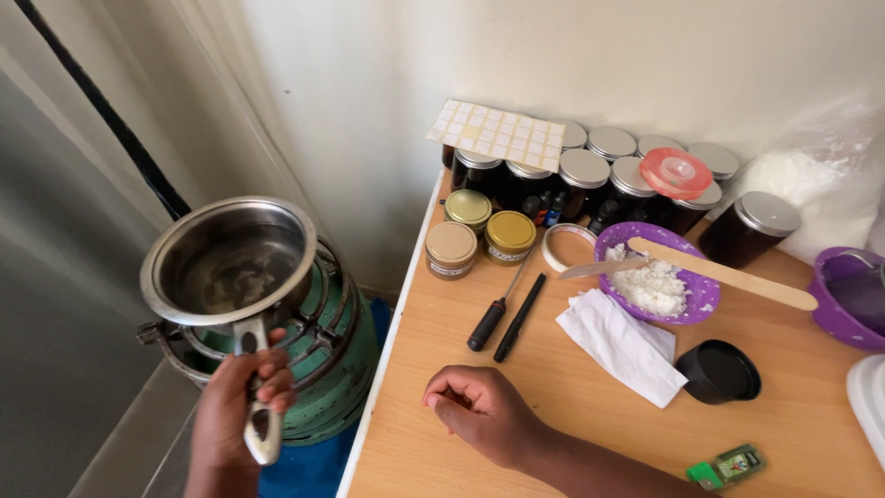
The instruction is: Preparing a candle-making workstation by cleaning the table, lighting the gas stove, and monitoring the temperature of the melting wax.
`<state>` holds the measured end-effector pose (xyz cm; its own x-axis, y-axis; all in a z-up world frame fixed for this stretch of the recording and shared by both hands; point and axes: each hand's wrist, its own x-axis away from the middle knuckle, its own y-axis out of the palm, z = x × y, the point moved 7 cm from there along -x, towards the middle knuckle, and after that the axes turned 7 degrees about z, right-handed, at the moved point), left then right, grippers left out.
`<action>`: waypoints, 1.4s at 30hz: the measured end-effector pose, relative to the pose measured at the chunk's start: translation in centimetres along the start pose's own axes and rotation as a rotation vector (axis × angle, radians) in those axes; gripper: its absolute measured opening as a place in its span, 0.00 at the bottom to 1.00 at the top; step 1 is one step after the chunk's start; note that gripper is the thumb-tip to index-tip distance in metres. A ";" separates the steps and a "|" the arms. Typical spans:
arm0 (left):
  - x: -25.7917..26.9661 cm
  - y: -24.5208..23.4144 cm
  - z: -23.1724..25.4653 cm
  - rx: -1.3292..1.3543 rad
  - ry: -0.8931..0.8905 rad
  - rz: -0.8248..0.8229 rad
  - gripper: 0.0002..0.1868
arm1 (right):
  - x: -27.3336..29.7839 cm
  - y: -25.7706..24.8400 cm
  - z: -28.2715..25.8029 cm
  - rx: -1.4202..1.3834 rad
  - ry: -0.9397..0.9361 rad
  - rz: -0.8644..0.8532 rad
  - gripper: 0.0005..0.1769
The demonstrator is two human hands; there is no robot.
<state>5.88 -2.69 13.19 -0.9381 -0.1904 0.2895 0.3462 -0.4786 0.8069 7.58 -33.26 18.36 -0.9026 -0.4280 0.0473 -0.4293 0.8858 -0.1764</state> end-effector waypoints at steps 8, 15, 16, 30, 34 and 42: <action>-0.3 1.7 -1.2 -0.025 0.112 -0.015 0.17 | -0.2 0.0 0.1 -0.001 -0.015 0.001 0.07; -1.0 1.8 -2.4 -0.027 0.166 0.031 0.17 | -0.2 0.1 0.3 -0.013 -0.012 -0.011 0.07; -1.4 1.8 -2.6 -0.008 0.167 0.031 0.17 | -0.2 0.1 0.2 -0.024 -0.029 -0.012 0.07; -1.7 2.7 -3.3 -0.034 0.221 0.064 0.17 | -0.6 -0.1 -0.6 -0.081 0.036 -0.126 0.06; -1.2 2.9 -2.9 -0.016 0.229 0.100 0.16 | -0.6 -0.2 -0.5 -0.021 0.050 -0.106 0.06; -1.9 2.6 -2.4 -0.042 0.243 0.126 0.16 | -0.7 0.0 0.7 -0.102 0.019 -0.095 0.07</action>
<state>8.58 -5.61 13.49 -0.8581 -0.4481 0.2507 0.4652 -0.4719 0.7489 8.22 -33.09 17.67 -0.8575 -0.5085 0.0780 -0.5135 0.8553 -0.0690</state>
